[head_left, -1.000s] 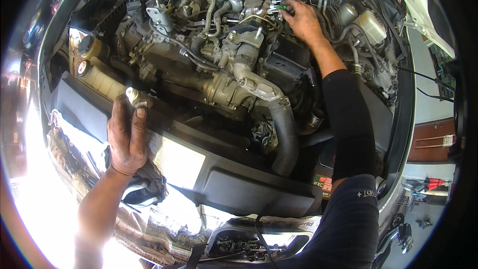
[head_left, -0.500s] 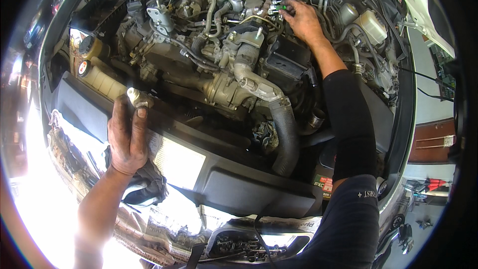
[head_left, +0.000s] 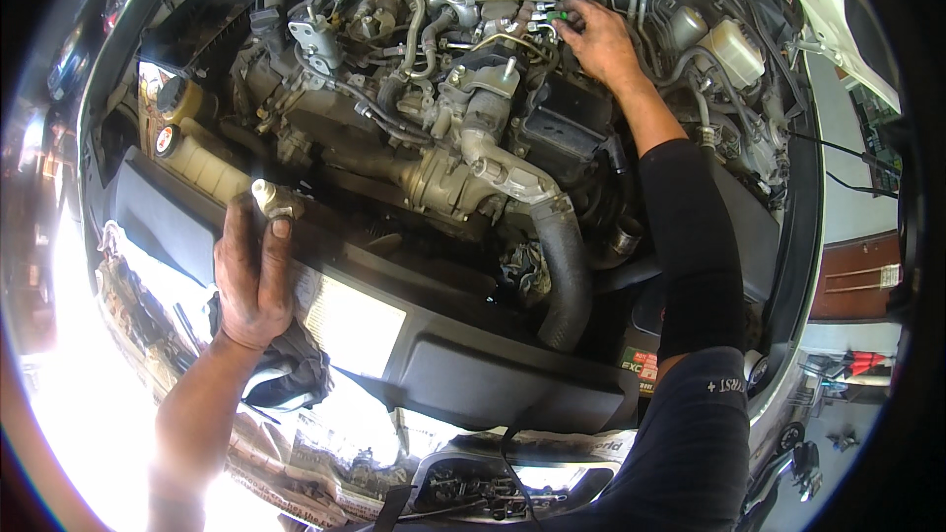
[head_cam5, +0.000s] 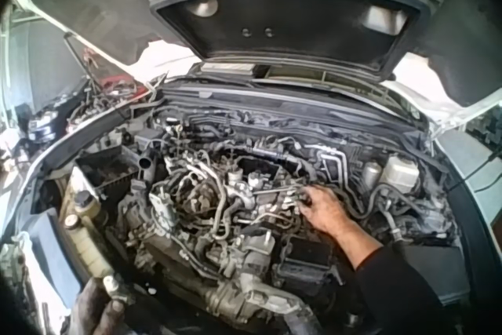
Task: The person works on a car engine with the hood open, manipulating hoses and connectors by hand. They use a screwdriver to adjust components within the engine bay. The person handles a small cylindrical part and continues to adjust engine components.
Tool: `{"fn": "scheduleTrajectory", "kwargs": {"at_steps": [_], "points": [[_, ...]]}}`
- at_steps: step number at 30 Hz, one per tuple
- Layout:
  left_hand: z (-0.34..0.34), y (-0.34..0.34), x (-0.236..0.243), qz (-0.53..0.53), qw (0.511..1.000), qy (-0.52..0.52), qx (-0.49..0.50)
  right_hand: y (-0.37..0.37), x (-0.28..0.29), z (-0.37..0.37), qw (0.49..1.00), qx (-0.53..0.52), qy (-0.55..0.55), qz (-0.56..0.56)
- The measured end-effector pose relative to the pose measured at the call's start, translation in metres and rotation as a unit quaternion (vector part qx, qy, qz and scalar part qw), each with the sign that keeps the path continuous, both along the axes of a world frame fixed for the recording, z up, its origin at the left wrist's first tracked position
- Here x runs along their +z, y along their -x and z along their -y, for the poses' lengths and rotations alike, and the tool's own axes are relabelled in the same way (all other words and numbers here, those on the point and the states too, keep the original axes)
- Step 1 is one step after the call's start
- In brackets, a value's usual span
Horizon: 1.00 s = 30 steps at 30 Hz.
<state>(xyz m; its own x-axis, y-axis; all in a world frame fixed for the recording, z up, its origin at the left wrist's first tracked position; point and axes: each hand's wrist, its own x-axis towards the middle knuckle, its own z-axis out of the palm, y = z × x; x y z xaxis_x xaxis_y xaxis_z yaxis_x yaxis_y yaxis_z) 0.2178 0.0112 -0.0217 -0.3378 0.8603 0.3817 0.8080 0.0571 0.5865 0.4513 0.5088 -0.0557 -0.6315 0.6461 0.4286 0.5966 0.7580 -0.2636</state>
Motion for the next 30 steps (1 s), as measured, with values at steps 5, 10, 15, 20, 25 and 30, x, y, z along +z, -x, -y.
{"fn": "scheduleTrajectory", "kwargs": {"at_steps": [5,10,15,20,25,30], "points": [[-0.003,-0.006,0.005,0.048,0.998,0.002,0.04,-0.002,0.003,0.001,0.999,-0.008,0.043,-0.015],[-0.006,-0.01,0.006,0.087,0.995,-0.019,0.048,-0.007,0.009,0.003,0.997,-0.023,0.045,-0.054],[-0.004,-0.009,0.003,0.114,0.993,-0.023,0.038,-0.009,0.012,0.001,0.991,-0.07,0.094,-0.057],[-0.007,0.003,-0.003,-0.291,0.949,-0.117,-0.001,-0.008,0.007,0.002,0.998,-0.033,0.054,-0.011],[-0.002,-0.003,-0.003,0.004,0.999,-0.034,0.015,-0.007,0.002,0.0,0.999,-0.018,0.035,0.008],[0.0,-0.009,0.001,0.03,0.999,-0.017,0.026,-0.007,-0.002,0.003,0.997,-0.028,0.064,0.015]]}}
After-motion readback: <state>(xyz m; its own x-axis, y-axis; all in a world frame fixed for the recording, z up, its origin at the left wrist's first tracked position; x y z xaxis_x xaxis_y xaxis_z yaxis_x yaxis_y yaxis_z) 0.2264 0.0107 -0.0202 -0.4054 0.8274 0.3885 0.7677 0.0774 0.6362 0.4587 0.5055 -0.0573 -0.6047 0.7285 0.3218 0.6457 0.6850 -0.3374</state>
